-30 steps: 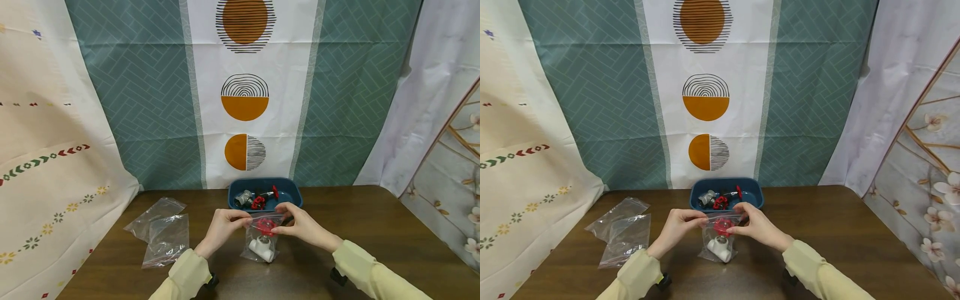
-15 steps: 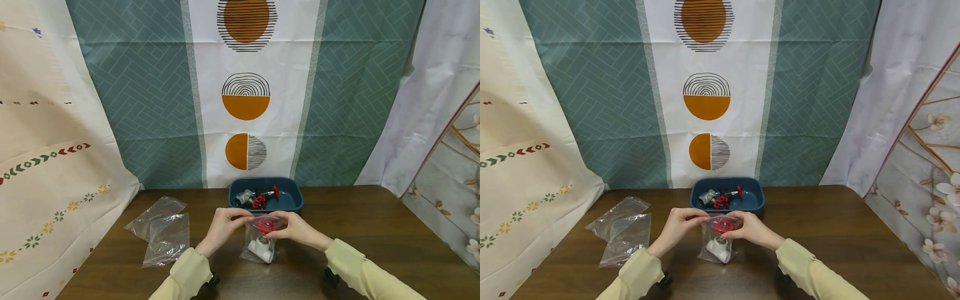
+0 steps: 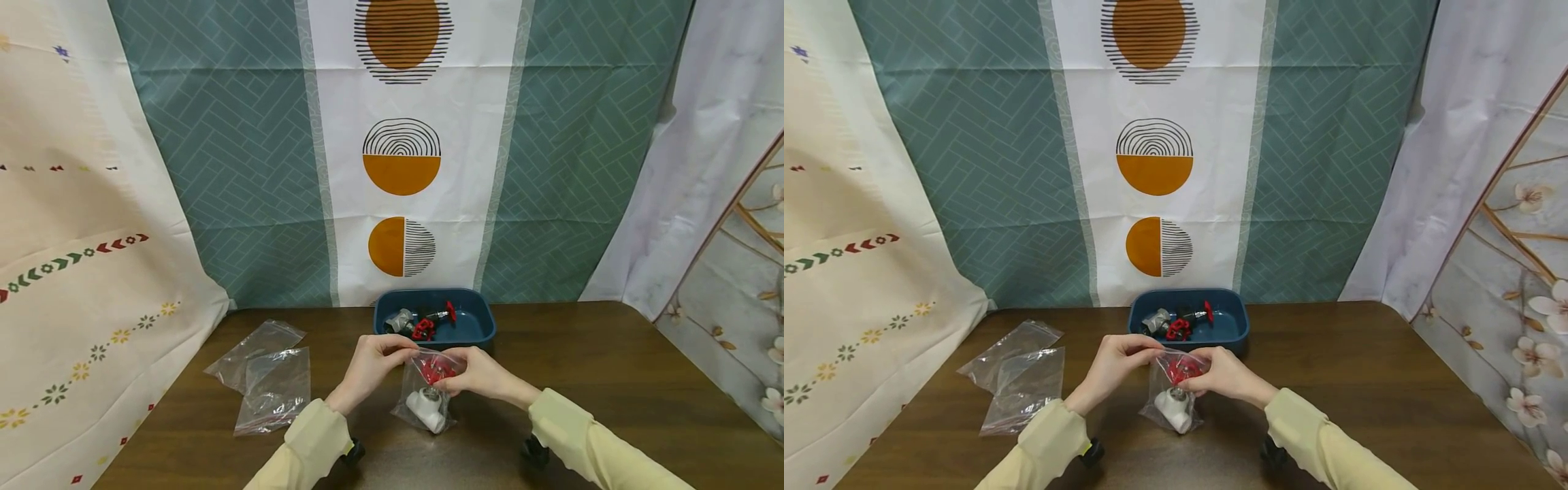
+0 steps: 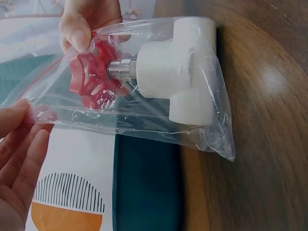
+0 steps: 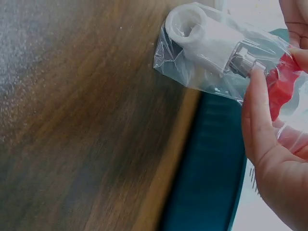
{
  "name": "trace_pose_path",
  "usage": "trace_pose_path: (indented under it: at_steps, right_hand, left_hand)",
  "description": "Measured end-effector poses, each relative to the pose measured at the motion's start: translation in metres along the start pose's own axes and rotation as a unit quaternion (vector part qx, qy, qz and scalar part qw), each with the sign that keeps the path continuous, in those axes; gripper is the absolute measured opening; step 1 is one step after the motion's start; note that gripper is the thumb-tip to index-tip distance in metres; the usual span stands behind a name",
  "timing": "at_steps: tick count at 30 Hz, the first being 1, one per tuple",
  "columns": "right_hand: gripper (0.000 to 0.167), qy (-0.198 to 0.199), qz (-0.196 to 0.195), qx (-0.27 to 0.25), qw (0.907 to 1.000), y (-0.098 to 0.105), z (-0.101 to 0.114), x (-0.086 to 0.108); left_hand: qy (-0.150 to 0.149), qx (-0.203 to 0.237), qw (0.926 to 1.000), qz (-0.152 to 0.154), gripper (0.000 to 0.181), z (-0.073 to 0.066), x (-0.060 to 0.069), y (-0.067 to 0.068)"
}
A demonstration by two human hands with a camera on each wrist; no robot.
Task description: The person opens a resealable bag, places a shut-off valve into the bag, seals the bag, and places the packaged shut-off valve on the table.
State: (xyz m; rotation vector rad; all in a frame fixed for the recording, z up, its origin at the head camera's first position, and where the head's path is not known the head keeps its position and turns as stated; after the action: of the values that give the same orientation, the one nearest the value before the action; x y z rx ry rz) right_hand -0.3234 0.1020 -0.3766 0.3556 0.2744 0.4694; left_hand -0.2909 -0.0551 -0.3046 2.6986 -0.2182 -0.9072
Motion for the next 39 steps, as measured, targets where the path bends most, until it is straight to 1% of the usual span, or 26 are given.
trace_pose_path:
  at_steps: [3,6,8,11,13,16,19,20,23,26,29,31,32,34,36,39]
  right_hand:
    - [0.048,0.004,0.007,-0.004,1.0000,-0.001,0.002,-0.001]
    - [0.049,0.015,0.021,0.012,0.9996,-0.002,0.004,-0.002]
    - [0.048,0.027,0.025,0.038,0.9986,-0.002,0.006,-0.004]
    - [0.044,0.040,0.020,0.078,0.9959,-0.001,0.009,-0.004]
    - [0.042,0.046,0.012,0.100,0.9939,-0.001,0.010,-0.005]
    - [0.038,0.046,0.004,0.105,0.9933,0.000,0.010,-0.003]
    - [0.034,0.046,0.000,0.095,0.9944,0.002,0.011,-0.001]
    - [0.033,0.046,-0.002,0.087,0.9952,0.003,0.011,-0.001]
    - [0.031,0.047,-0.013,0.069,0.9965,0.009,0.014,-0.001]
    - [0.030,0.043,-0.027,0.052,0.9973,0.017,0.018,-0.001]
    - [0.028,0.034,-0.040,0.040,0.9978,0.023,0.022,-0.002]
    - [0.027,0.026,-0.043,0.026,0.9984,0.023,0.034,0.000]
    - [0.027,0.020,-0.044,0.019,0.9986,0.023,0.039,0.001]
    - [0.030,0.010,-0.049,0.007,0.9987,0.023,0.041,0.001]
    - [0.035,0.002,-0.051,0.002,0.9987,0.023,0.040,0.001]
    - [0.039,-0.013,-0.048,-0.008,0.9987,0.024,0.026,-0.003]
  left_hand:
    - [-0.002,0.002,1.0000,0.001,0.010,-0.002,-0.001,-0.001]
    - [-0.004,0.001,1.0000,0.006,0.010,-0.004,-0.002,-0.002]
    - [-0.004,-0.001,1.0000,0.007,0.010,-0.005,-0.003,-0.002]
    - [0.002,0.002,0.9999,0.012,0.010,-0.004,-0.005,-0.003]
    - [0.000,0.004,0.9999,0.011,0.010,-0.001,-0.006,-0.005]
    - [0.010,0.005,0.9998,0.015,0.012,0.015,-0.007,-0.008]
    - [0.031,-0.003,0.9992,0.025,0.018,0.035,-0.006,-0.011]
    - [0.041,-0.005,0.9986,0.033,0.021,0.042,-0.004,-0.012]
    - [0.070,-0.013,0.9952,0.067,0.034,0.054,0.002,-0.014]
    - [0.098,-0.017,0.9891,0.109,0.048,0.063,0.009,-0.018]
    - [0.107,-0.033,0.9830,0.145,0.057,0.069,0.014,-0.023]
    - [0.104,-0.041,0.9806,0.160,0.057,0.070,0.016,-0.027]
    - [0.102,-0.044,0.9800,0.165,0.056,0.070,0.016,-0.028]
    - [0.097,-0.049,0.9797,0.169,0.053,0.069,0.016,-0.031]
    - [0.098,-0.048,0.9802,0.165,0.051,0.069,0.016,-0.033]
    - [0.106,-0.051,0.9804,0.158,0.047,0.071,0.017,-0.034]
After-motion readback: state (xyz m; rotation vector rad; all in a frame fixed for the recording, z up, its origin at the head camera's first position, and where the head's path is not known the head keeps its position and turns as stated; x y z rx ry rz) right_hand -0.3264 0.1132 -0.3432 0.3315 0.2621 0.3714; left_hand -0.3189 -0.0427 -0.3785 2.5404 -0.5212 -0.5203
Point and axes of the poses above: each hand's wrist, its own x-axis away from the middle knuckle, its own y-axis out of the back of the hand, z = x × y, the point moved 7 cm from there along -x, towards the middle knuckle, and after that the axes turned 9 degrees about -z, right-handed, at the moved point
